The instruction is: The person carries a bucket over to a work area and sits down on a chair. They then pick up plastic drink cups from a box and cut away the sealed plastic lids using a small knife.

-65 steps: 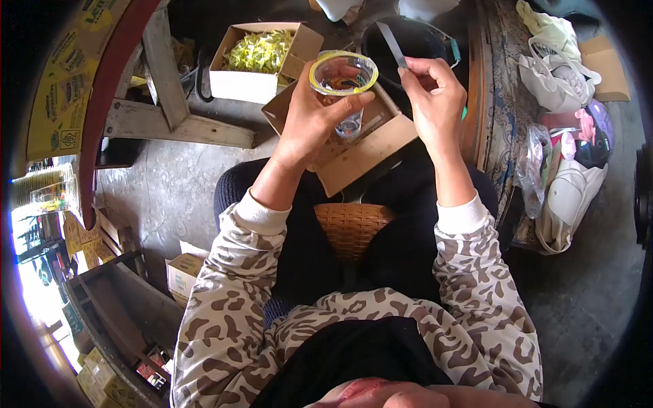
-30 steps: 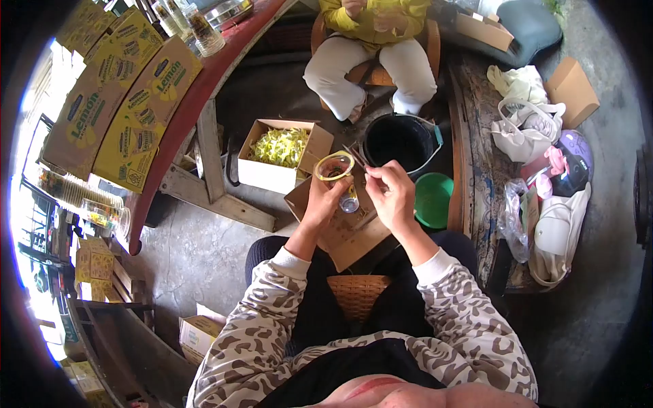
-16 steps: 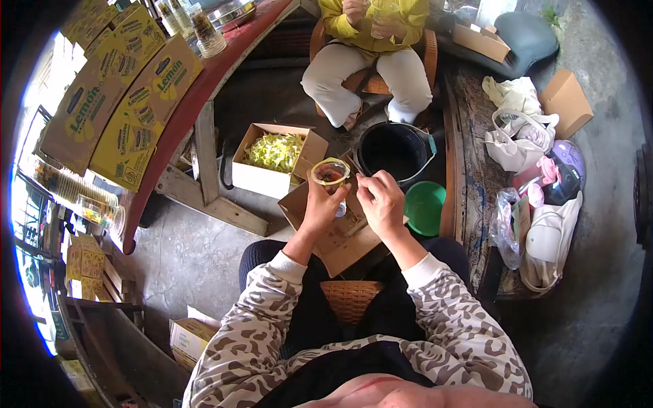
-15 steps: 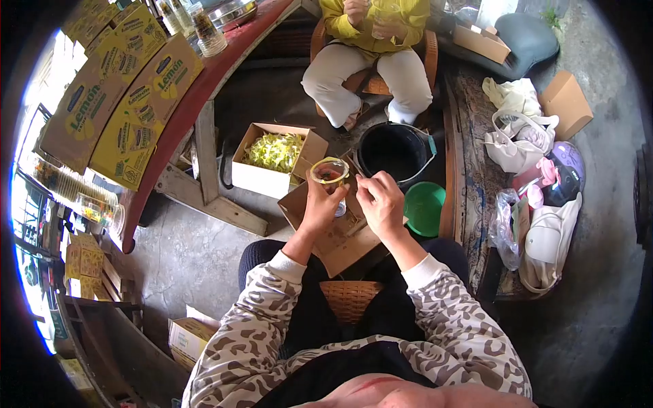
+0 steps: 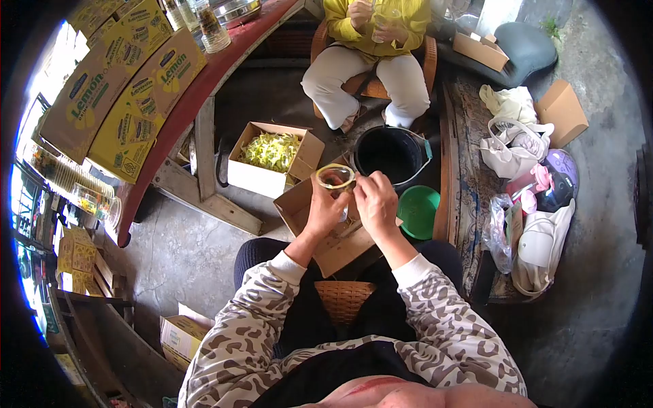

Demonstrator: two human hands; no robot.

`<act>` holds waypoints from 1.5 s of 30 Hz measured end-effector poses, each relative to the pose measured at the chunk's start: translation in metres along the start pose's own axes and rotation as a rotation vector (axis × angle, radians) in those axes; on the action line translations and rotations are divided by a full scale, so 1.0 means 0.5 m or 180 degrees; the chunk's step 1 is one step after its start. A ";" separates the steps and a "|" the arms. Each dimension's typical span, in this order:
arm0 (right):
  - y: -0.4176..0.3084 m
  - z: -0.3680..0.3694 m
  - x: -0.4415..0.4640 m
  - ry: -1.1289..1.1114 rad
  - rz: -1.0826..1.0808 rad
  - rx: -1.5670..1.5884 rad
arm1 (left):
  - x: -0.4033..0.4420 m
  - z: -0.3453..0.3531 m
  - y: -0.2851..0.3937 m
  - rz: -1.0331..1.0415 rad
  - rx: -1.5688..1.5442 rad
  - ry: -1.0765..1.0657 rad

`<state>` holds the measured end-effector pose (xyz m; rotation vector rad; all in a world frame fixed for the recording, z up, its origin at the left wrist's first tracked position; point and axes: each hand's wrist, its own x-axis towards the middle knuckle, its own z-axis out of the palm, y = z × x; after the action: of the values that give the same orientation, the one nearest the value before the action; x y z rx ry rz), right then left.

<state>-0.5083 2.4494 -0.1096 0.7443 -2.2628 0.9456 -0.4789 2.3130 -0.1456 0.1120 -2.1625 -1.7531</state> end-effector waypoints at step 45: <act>0.023 -0.009 0.013 -0.0001 0.0057 0.0678 | 0.017 -0.006 -0.020 0.0146 -0.1216 -0.0525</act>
<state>-0.5192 2.4580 -0.1073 0.8151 -2.1944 1.2084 -0.4876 2.3055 -0.1529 -0.1825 -1.8724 -2.1764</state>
